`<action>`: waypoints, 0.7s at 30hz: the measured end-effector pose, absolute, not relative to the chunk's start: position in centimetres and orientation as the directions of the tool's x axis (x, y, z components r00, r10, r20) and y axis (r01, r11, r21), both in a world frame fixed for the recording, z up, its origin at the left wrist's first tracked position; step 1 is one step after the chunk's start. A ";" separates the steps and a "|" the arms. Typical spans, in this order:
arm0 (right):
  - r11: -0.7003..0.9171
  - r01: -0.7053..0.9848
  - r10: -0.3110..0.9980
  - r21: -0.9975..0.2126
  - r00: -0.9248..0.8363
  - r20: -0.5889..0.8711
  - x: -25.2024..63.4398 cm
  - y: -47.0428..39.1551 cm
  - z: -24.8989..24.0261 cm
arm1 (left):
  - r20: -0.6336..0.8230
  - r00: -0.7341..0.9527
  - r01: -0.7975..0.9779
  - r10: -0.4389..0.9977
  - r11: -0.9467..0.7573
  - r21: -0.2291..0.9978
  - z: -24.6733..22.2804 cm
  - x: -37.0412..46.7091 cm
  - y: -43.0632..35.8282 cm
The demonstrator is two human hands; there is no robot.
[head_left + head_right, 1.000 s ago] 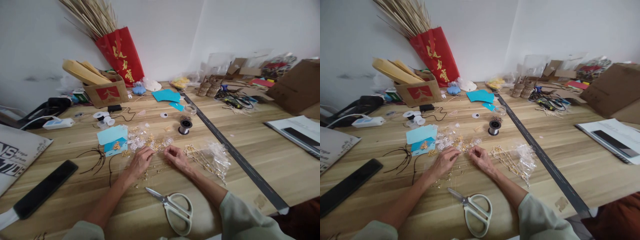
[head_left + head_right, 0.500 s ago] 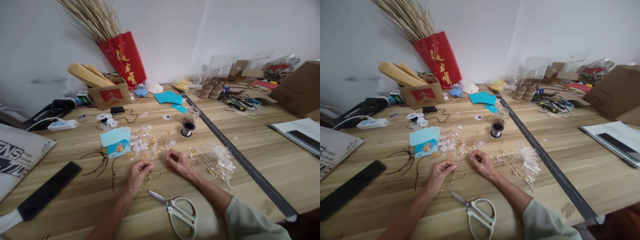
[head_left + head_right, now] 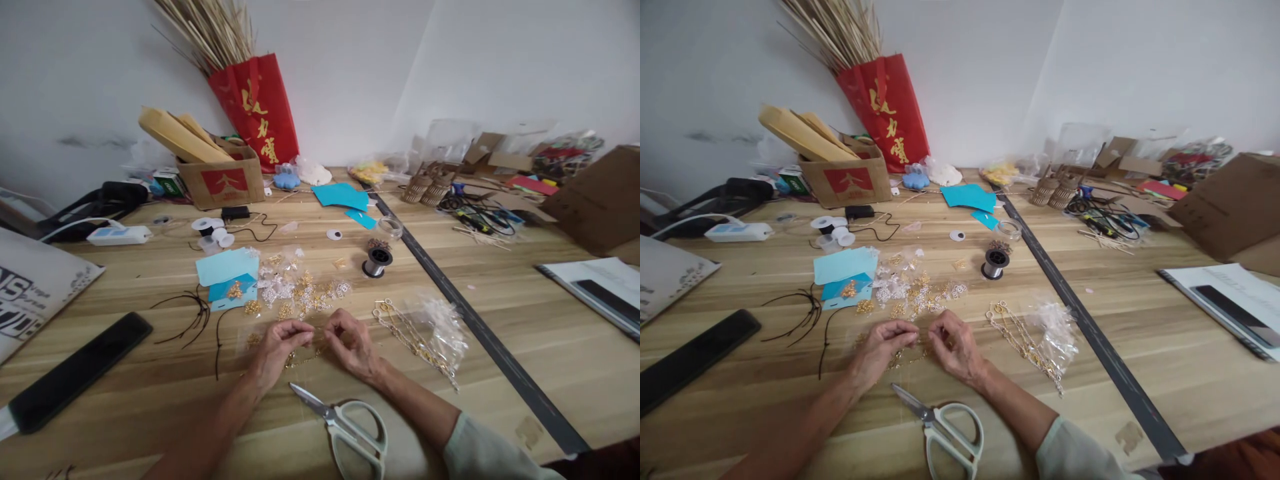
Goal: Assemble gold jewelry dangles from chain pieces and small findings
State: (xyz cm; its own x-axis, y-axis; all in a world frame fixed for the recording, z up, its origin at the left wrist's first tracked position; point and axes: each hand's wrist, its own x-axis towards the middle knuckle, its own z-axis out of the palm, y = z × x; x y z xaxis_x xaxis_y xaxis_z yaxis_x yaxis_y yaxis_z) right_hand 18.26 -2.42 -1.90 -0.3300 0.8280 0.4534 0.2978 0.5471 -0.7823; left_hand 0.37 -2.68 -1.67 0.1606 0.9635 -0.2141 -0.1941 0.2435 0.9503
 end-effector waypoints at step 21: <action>0.650 0.275 0.750 -0.708 -0.385 0.539 18.0 -2.9 -2.1 | -0.145 0.204 -0.156 0.968 0.178 0.972 -2.7 0.4 -2.6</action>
State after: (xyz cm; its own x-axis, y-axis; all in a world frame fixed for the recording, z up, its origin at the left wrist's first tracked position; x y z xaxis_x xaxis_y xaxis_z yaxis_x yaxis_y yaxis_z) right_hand 18.02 -2.88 -2.12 -0.3846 0.7496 0.5388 0.2751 0.6502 -0.7082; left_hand 0.37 -2.57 -2.71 0.2035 0.9683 -0.1448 -0.1558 0.1780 0.9716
